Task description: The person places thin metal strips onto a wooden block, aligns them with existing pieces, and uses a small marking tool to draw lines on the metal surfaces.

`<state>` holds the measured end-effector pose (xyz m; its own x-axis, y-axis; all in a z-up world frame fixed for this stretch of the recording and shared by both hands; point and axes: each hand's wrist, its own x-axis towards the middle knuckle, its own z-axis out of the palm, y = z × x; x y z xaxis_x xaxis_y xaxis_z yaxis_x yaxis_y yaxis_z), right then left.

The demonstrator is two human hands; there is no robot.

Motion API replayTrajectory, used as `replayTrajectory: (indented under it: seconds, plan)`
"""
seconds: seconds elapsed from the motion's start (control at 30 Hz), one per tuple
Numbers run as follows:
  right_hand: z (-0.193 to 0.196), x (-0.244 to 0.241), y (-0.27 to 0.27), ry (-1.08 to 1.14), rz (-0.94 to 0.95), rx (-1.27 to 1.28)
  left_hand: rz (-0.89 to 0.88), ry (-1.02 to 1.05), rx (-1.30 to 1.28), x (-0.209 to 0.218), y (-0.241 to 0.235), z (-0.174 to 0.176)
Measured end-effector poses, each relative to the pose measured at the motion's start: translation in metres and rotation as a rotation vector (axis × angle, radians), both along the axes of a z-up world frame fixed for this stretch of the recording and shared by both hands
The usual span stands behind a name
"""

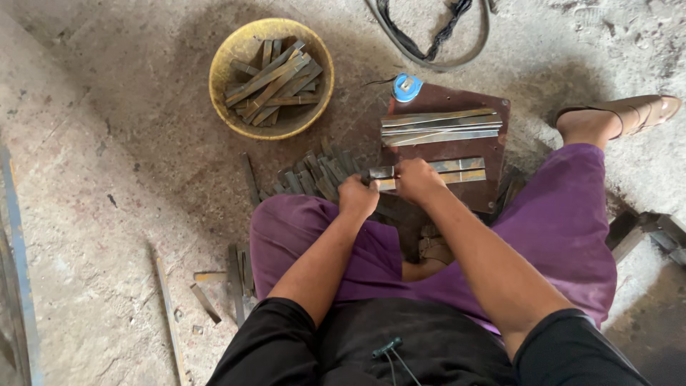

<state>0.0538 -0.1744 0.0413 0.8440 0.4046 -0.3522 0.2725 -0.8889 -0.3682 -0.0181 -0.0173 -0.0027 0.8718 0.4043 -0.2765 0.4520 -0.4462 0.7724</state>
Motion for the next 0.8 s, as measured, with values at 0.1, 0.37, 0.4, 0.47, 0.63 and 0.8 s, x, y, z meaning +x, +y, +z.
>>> replayTrajectory:
  seconds: [0.1, 0.37, 0.4, 0.47, 0.63, 0.8]
  plan:
    - [0.002, -0.006, -0.001, 0.199, 0.104, -0.138, -0.005, 0.017, 0.008, 0.001, -0.001, 0.004]
    - [0.014, -0.056, -0.055, 0.796, 0.318, -0.216, 0.009, 0.028, 0.006, 0.002, 0.002, 0.000]
    - [0.015, -0.057, -0.063, 0.740, 0.270, -0.149, -0.012, 0.047, 0.003, 0.002, 0.003, 0.002]
    - [0.009, -0.061, -0.079, 0.537, 0.305, -0.003, -0.047, 0.081, 0.000, 0.001, 0.005, 0.007]
    - [-0.016, -0.075, -0.121, 0.593, 0.017, 0.311, 0.014, 0.049, -1.035, 0.017, 0.018, 0.033]
    - [-0.024, -0.069, -0.141, 0.583, -0.103, 0.409, 0.184, -0.203, -1.011, 0.034, 0.090, 0.075]
